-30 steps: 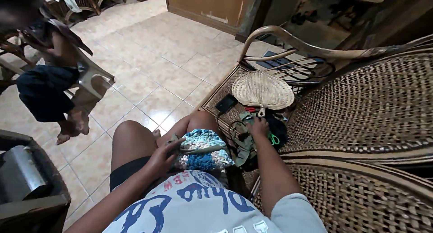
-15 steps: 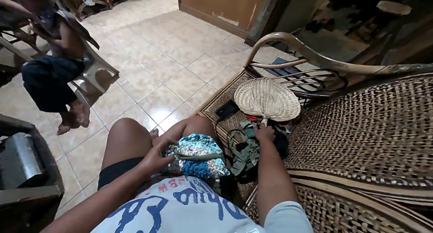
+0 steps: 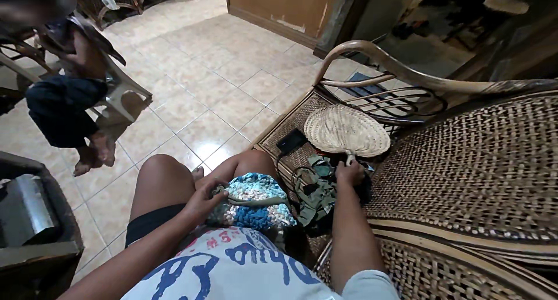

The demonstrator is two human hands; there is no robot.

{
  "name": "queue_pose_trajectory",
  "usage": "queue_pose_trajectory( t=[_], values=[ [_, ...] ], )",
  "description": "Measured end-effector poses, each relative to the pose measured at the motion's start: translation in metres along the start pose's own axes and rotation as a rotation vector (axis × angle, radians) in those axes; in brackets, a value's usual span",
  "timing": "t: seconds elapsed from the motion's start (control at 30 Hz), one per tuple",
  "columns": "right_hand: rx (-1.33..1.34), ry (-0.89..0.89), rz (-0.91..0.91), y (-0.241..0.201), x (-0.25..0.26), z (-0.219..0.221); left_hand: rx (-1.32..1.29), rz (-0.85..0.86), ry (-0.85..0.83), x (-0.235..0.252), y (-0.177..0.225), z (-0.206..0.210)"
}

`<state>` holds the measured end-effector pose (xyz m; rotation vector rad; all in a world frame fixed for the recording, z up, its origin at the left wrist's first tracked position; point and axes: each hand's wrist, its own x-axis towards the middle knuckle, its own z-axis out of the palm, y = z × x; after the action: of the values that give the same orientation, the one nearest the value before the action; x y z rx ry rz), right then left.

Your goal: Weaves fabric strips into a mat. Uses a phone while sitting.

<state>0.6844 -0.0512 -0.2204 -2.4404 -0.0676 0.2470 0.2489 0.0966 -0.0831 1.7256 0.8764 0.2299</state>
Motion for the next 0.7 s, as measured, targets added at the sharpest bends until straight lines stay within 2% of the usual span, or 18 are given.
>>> queue_pose_trajectory(
  t=[0.1,0.27,0.37,0.5,0.6,0.7],
  values=[
    [-0.041,0.018,-0.135,-0.015,-0.025,0.014,0.083,-0.064,-0.075,0.0,0.003,-0.007],
    [0.042,-0.129,-0.442,-0.076,-0.086,0.032,0.075,-0.129,-0.043,-0.007,0.004,-0.022],
    [0.105,-0.348,-0.683,-0.112,-0.119,0.031,0.012,-0.142,-0.054,-0.018,-0.009,-0.032],
    [0.032,-0.723,-1.067,-0.142,-0.181,0.024,-0.115,-0.14,0.023,-0.046,-0.013,-0.05],
    [-0.074,-0.832,-1.36,-0.151,-0.227,0.023,-0.173,-0.175,0.136,-0.074,-0.018,-0.077],
    [-0.271,-1.034,-1.43,-0.162,-0.259,0.02,-0.208,-0.177,0.291,-0.104,-0.032,-0.105]
  ],
)
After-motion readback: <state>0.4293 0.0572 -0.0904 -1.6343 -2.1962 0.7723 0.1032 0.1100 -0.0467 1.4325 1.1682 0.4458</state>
